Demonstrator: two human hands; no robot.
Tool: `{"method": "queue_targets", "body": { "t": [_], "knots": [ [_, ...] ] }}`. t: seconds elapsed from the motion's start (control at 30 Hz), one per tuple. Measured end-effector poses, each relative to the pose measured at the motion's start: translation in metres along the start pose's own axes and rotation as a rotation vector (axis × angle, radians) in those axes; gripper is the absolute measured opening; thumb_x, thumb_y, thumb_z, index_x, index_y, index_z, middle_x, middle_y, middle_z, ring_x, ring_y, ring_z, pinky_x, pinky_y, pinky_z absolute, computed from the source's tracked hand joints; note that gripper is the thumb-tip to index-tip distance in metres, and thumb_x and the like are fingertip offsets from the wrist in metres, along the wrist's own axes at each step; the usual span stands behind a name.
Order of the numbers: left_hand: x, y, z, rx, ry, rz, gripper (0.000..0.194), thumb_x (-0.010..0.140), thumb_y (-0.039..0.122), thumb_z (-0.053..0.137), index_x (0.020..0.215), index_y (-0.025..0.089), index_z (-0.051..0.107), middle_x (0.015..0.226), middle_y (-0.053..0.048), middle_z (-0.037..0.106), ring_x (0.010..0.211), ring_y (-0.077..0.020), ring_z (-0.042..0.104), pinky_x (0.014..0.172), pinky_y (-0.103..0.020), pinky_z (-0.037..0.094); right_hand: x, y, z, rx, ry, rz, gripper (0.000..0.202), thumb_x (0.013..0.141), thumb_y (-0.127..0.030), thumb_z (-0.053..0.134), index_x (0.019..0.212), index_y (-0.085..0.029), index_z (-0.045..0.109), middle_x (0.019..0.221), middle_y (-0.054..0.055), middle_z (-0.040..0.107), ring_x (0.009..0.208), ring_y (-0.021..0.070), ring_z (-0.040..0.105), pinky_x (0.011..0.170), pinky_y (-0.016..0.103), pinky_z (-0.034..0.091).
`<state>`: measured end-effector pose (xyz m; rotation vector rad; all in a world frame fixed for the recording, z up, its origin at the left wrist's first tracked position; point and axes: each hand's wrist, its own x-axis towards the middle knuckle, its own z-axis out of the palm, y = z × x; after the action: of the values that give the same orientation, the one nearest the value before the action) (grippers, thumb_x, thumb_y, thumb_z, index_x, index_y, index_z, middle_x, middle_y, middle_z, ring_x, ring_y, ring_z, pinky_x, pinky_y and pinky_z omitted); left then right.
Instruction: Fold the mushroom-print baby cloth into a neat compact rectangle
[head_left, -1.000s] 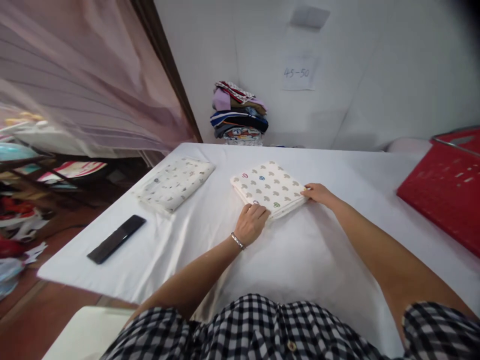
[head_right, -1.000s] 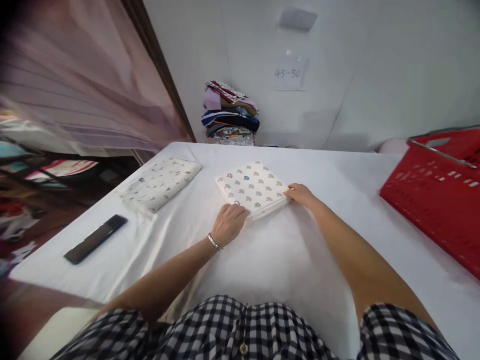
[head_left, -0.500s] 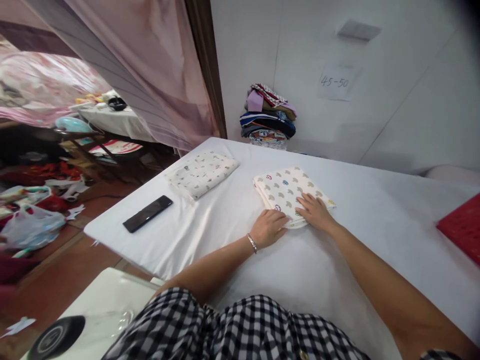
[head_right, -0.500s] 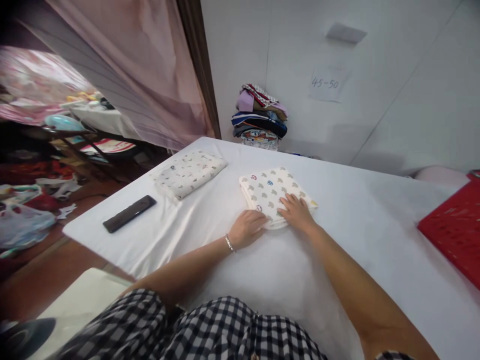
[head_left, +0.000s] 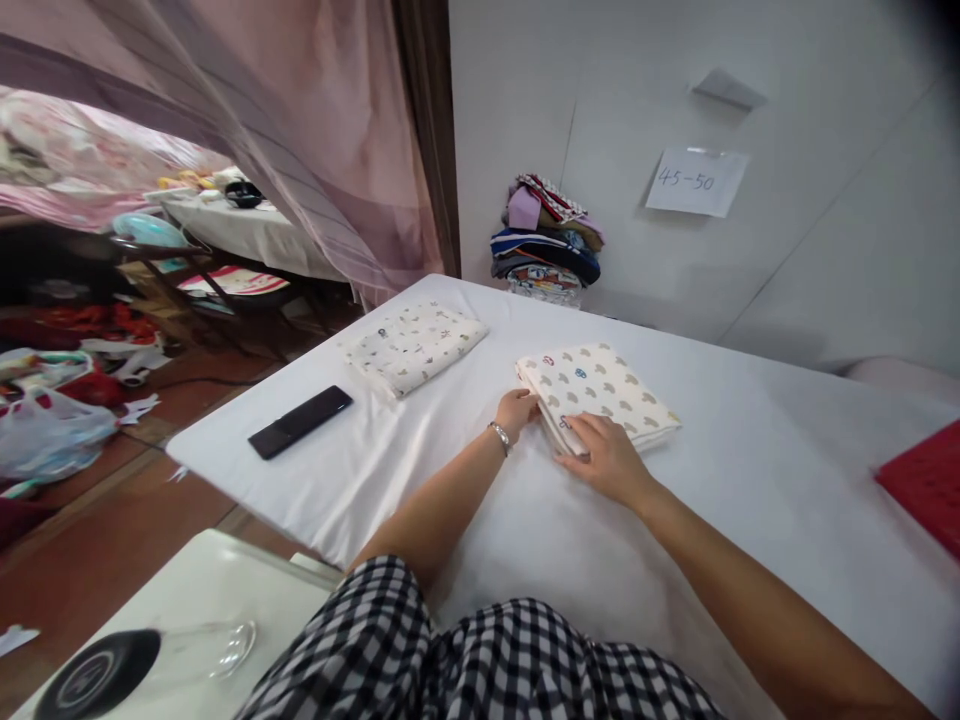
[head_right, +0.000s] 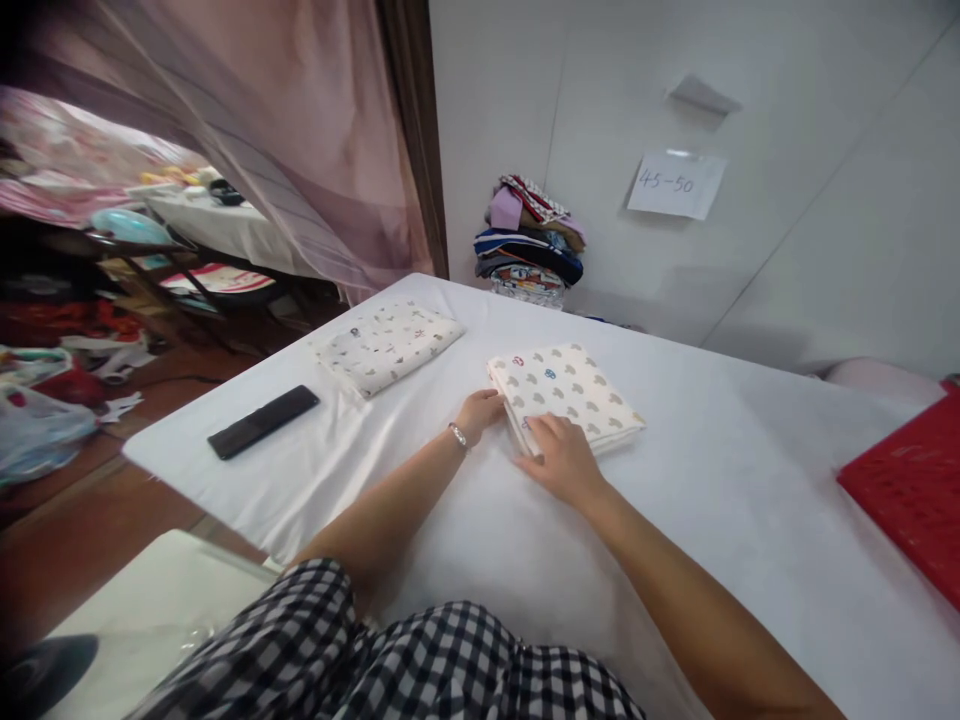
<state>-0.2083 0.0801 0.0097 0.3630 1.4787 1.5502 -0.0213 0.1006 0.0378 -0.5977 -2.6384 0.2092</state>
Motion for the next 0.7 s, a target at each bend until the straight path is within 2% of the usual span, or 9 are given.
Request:
{"method": "queue_targets", "body": {
  "t": [0.07,0.2,0.27,0.33,0.43,0.53,0.7],
  "knots": [
    [0.007,-0.002,0.003,0.002,-0.012,-0.006,0.005,0.072,0.013,0.063,0.075,0.013,0.059,0.064,-0.003,0.062,0.057,-0.0105,0.059,0.058,-0.022,0.047,-0.007,-0.003,0.006,-0.051,0.009,-0.004,0.041,0.082,-0.041,0.055,0.116,-0.019,0.056,0.109,0.011,0.059,0.097,0.0265,0.053,0.081,0.039,0.042],
    [0.018,-0.006,0.007,-0.001,-0.01,0.002,0.005,0.069,0.01,0.062,0.069,0.014,0.06,0.06,-0.001,0.061,0.054,-0.0094,0.057,0.057,-0.021,0.047,-0.022,-0.001,0.013,-0.008,0.063,0.001,0.023,0.087,-0.025,0.046,0.103,-0.018,0.061,0.099,0.01,0.06,0.092,0.023,0.053,0.08,0.036,0.042],
    [0.022,-0.008,0.008,-0.002,0.026,0.007,0.011,0.068,0.009,0.063,0.077,0.014,0.061,0.062,-0.001,0.062,0.057,-0.011,0.059,0.06,-0.022,0.048,-0.025,0.0,0.014,0.062,0.085,0.039,0.022,0.087,-0.024,0.045,0.101,-0.019,0.061,0.097,0.008,0.06,0.091,0.0218,0.053,0.08,0.035,0.043],
    [0.026,-0.008,0.007,0.004,0.081,0.015,0.026,0.067,0.009,0.063,0.092,0.014,0.061,0.066,-0.002,0.063,0.062,-0.0134,0.061,0.062,-0.024,0.048,-0.023,0.0,0.013,0.13,0.082,0.125,0.021,0.086,-0.028,0.047,0.101,-0.02,0.06,0.095,0.006,0.061,0.089,0.0203,0.054,0.076,0.032,0.044],
    [0.035,-0.004,0.005,0.026,0.158,0.036,0.04,0.066,0.011,0.064,0.106,0.014,0.057,0.068,-0.002,0.064,0.067,-0.0158,0.062,0.064,-0.025,0.048,-0.016,-0.001,0.01,0.129,0.017,0.268,0.023,0.083,-0.038,0.051,0.099,-0.024,0.059,0.086,0.002,0.06,0.079,0.0181,0.055,0.066,0.029,0.044],
    [0.044,0.002,0.004,0.044,0.176,0.048,0.03,0.069,0.013,0.063,0.098,0.014,0.061,0.065,-0.002,0.063,0.067,-0.0162,0.062,0.065,-0.026,0.049,-0.007,-0.004,0.008,0.048,-0.041,0.301,0.02,0.082,-0.039,0.051,0.092,-0.024,0.06,0.079,0.001,0.06,0.076,0.0184,0.056,0.062,0.028,0.041],
    [0.057,0.007,0.006,0.053,0.183,0.027,0.007,0.072,0.015,0.06,0.079,0.015,0.061,0.056,-0.002,0.056,0.063,-0.0167,0.061,0.065,-0.028,0.049,-0.003,-0.003,0.01,0.097,-0.014,0.224,0.019,0.086,-0.03,0.042,0.079,-0.024,0.059,0.075,0.0,0.06,0.074,0.0163,0.057,0.063,0.026,0.04]
  ]
}}
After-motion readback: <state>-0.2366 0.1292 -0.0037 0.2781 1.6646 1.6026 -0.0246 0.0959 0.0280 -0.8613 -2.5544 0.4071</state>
